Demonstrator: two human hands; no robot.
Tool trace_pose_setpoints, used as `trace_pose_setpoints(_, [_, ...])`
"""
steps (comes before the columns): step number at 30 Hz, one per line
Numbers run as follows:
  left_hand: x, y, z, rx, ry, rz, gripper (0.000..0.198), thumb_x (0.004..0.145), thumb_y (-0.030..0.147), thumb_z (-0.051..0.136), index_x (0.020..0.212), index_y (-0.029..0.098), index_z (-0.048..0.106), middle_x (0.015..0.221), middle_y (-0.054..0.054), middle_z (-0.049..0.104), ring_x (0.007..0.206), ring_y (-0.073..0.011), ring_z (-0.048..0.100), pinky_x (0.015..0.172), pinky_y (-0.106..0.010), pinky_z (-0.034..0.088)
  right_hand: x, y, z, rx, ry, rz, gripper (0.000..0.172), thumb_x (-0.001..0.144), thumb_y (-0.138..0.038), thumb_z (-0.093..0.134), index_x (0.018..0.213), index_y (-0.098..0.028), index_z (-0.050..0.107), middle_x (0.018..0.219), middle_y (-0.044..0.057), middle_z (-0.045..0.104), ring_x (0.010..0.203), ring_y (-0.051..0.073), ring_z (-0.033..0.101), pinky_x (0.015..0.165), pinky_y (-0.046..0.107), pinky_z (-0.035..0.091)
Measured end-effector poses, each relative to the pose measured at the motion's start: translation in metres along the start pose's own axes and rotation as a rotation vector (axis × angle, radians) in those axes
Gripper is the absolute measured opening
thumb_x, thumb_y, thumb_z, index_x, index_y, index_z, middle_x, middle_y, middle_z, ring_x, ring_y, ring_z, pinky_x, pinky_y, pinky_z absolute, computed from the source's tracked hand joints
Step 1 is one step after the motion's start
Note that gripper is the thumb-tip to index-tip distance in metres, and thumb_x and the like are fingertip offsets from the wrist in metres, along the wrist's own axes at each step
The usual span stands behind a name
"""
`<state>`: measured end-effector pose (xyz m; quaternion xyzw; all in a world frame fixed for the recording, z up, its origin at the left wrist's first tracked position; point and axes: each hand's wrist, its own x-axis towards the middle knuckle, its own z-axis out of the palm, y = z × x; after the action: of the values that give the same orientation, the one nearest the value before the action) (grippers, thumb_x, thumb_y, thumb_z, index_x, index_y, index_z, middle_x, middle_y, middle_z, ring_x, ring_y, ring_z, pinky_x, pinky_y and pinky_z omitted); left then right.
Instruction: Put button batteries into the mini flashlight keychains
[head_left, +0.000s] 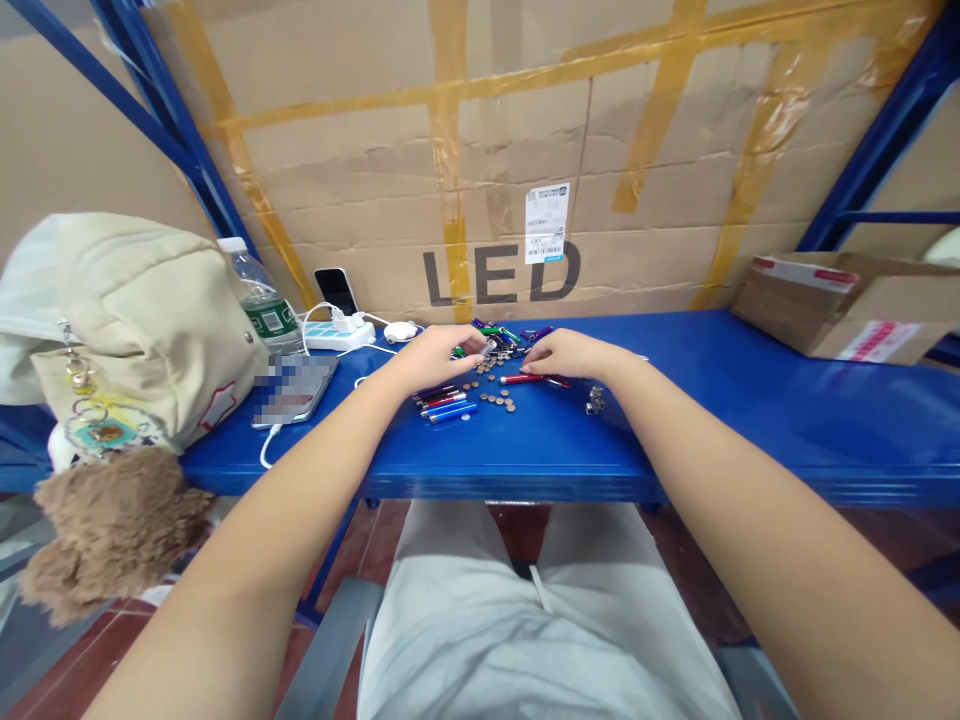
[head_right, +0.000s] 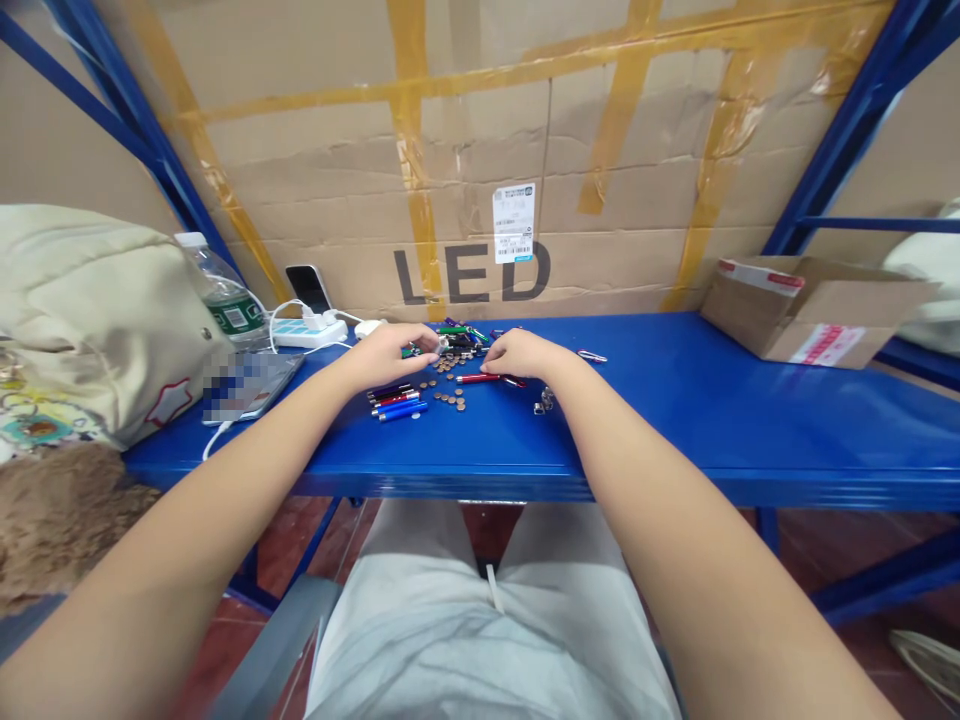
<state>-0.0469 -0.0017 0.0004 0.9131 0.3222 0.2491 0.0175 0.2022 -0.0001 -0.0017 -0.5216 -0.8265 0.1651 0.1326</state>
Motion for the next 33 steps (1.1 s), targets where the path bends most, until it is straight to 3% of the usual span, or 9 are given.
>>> trace_pose_setpoints(11, [0.000, 0.001, 0.001, 0.003, -0.001, -0.002, 0.018, 0.088, 0.030, 0.056, 0.100, 0.019, 0.064, 0.098, -0.005, 0.073, 0.091, -0.0172, 0.068, 0.084, -0.032, 0.052, 0.015, -0.001, 0.015, -0.009, 0.078, 0.071, 0.015, 0.073, -0.033, 0.066, 0.073, -0.021, 0.075, 0.072, 0.003, 0.070, 0.067, 0.019, 0.062, 0.060, 0.027, 0.046])
trace_pose_setpoints(23, [0.001, 0.003, 0.001, -0.011, -0.031, -0.007, 0.016, 0.086, 0.024, 0.056, 0.099, 0.019, 0.064, 0.098, -0.004, 0.073, 0.090, -0.0166, 0.067, 0.084, -0.031, 0.051, 0.006, -0.009, 0.004, -0.054, 0.010, 0.169, 0.019, 0.070, -0.039, 0.067, 0.064, -0.022, 0.072, 0.066, 0.002, 0.067, 0.059, 0.017, 0.059, 0.053, 0.027, 0.043])
trace_pose_setpoints(29, [0.002, 0.003, 0.002, 0.000, -0.035, -0.008, 0.016, 0.086, 0.024, 0.056, 0.098, 0.019, 0.064, 0.097, -0.004, 0.073, 0.090, -0.0168, 0.067, 0.084, -0.031, 0.052, 0.012, -0.005, 0.014, -0.021, 0.096, 0.159, 0.014, 0.068, -0.032, 0.068, 0.063, -0.020, 0.069, 0.064, 0.004, 0.065, 0.061, 0.018, 0.058, 0.056, 0.029, 0.043])
trace_pose_setpoints(33, [0.001, 0.004, 0.002, 0.001, -0.026, -0.010, 0.016, 0.086, 0.026, 0.056, 0.097, 0.019, 0.064, 0.097, -0.004, 0.073, 0.090, -0.0168, 0.068, 0.084, -0.031, 0.052, 0.011, -0.004, 0.016, 0.132, 0.303, -0.056, 0.016, 0.072, -0.032, 0.065, 0.078, -0.019, 0.071, 0.079, 0.005, 0.070, 0.072, 0.018, 0.060, 0.066, 0.028, 0.046])
